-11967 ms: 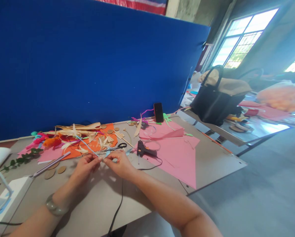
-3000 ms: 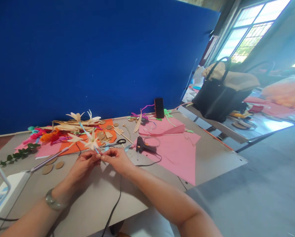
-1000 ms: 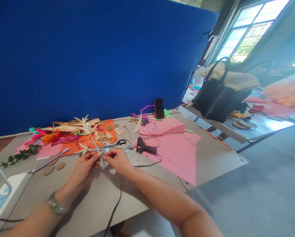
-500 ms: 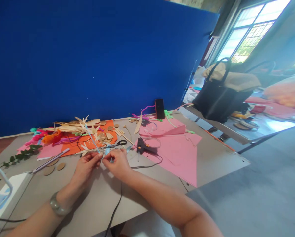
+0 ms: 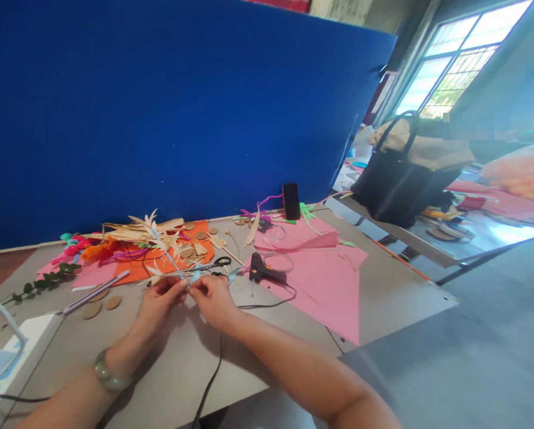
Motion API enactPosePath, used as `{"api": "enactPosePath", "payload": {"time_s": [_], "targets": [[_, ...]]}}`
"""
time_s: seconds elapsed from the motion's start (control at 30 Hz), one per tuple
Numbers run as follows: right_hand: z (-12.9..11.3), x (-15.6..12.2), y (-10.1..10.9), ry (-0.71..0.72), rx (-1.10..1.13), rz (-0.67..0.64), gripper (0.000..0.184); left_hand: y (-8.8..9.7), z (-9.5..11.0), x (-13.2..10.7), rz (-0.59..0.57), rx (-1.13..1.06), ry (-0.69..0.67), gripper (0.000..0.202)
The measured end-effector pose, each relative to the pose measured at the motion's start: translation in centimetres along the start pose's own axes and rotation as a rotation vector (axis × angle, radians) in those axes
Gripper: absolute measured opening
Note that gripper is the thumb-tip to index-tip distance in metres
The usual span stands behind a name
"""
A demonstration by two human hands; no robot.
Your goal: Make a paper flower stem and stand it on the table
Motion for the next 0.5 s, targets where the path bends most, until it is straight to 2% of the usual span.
{"api": "enactPosePath", "payload": {"time_s": [0.13,0.2,0.4,0.5], "targets": [[0.01,0.16,-0.02,-0.123,0.19,-0.164,0.015,0.09,-0.26,0.1,-0.018,-0.086,0.053,0.027],[0.06,0.25,0.02,-0.153,0.231,-0.183,0.016,0.1,-0.13,0.16,-0.022,-0.095,0.064,0.027],[0.11,0.33,0.49,-0.085,0.214,-0.043,0.032,0.46,0.13,0.6,0.002,-0.083,0.047,0.029],[-0.08,0.12,0.63,-0.03,0.133,0.003,0.026,0.74,-0.07,0.83,0.016,-0.083,0.038,0.028]]}}
Point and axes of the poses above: each hand's wrist, its own x-axis towards the middle knuckle, its own y-axis out of the back of the hand, z = x × y, the point moved 3 cm from there along x, towards the middle knuckle, and after that the axes turned 9 degrees about -y, right-handed, at the moved point
